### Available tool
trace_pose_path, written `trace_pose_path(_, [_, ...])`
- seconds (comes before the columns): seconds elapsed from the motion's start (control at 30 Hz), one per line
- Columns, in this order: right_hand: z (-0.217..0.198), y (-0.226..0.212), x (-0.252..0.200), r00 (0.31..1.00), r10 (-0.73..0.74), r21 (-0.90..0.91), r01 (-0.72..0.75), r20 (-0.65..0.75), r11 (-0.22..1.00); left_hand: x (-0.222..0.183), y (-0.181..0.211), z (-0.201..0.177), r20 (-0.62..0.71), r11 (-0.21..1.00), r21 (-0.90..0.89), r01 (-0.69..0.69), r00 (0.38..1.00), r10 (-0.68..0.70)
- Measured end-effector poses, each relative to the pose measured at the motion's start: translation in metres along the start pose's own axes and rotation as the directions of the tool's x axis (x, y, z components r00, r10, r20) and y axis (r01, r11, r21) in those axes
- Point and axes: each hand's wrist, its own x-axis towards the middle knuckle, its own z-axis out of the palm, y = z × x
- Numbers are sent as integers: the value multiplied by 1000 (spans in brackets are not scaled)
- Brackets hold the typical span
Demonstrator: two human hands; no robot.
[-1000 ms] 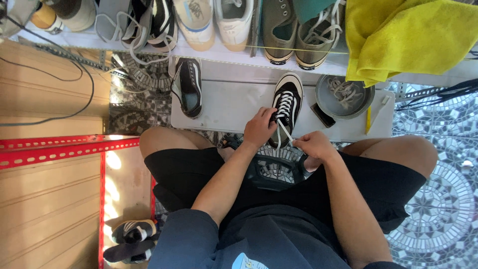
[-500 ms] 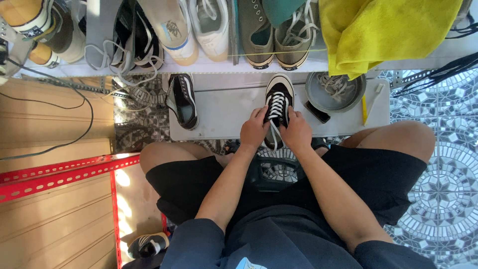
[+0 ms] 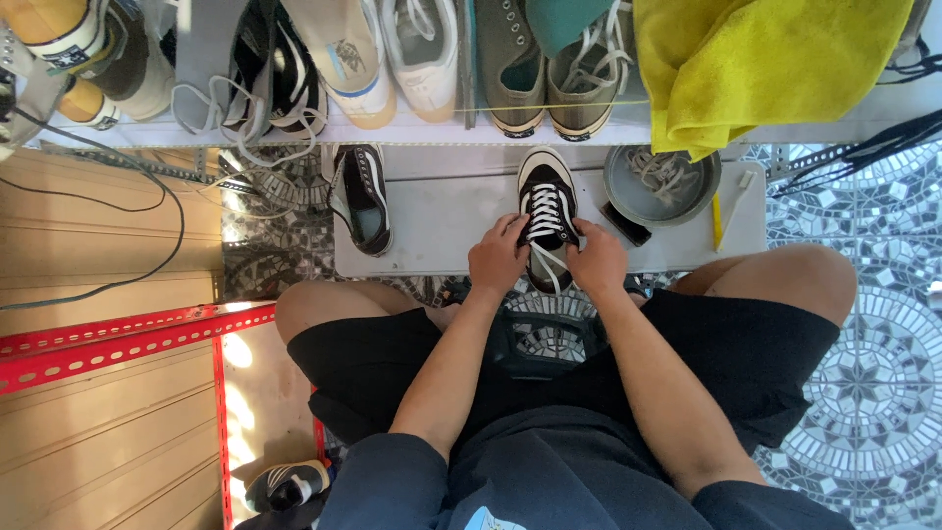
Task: The person is threading a white shoelace through the eyelets of a black canvas sneaker.
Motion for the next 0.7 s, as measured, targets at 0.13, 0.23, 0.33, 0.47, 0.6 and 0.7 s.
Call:
trace_pose_path(0.13, [-25, -26, -3, 997, 79, -51, -78, 24, 996, 0, 2, -24, 1, 991, -125, 56, 998, -56])
trace_pose_path(0.23, [-30, -30, -13, 985, -152, -109, 142, -84, 984, -1, -2, -40, 66, 980, -185, 69, 996, -57])
trace_pose_path(0.33, [-22, -28, -15, 984, -145, -134, 131, -99, 982, -5, 1, -51, 66, 971, -219, 100, 994, -88])
trace_pose_path(0.47, [-18, -25, -14, 994, -101, -134, 95, -37, 986, -7, 12, -61, 41, 964, -255, 74, 997, -66])
trace_pose_path(0.6, [-25, -34, -19, 987, -122, -167, 139, 103, 976, -3, 17, -79, 153, 919, -340, 198, 976, -154])
trace_pose_path(0.7, [-13, -20, -14, 986, -47, -171, 75, 162, 982, -9, 36, -120, 336, 862, -376, 339, 917, -214])
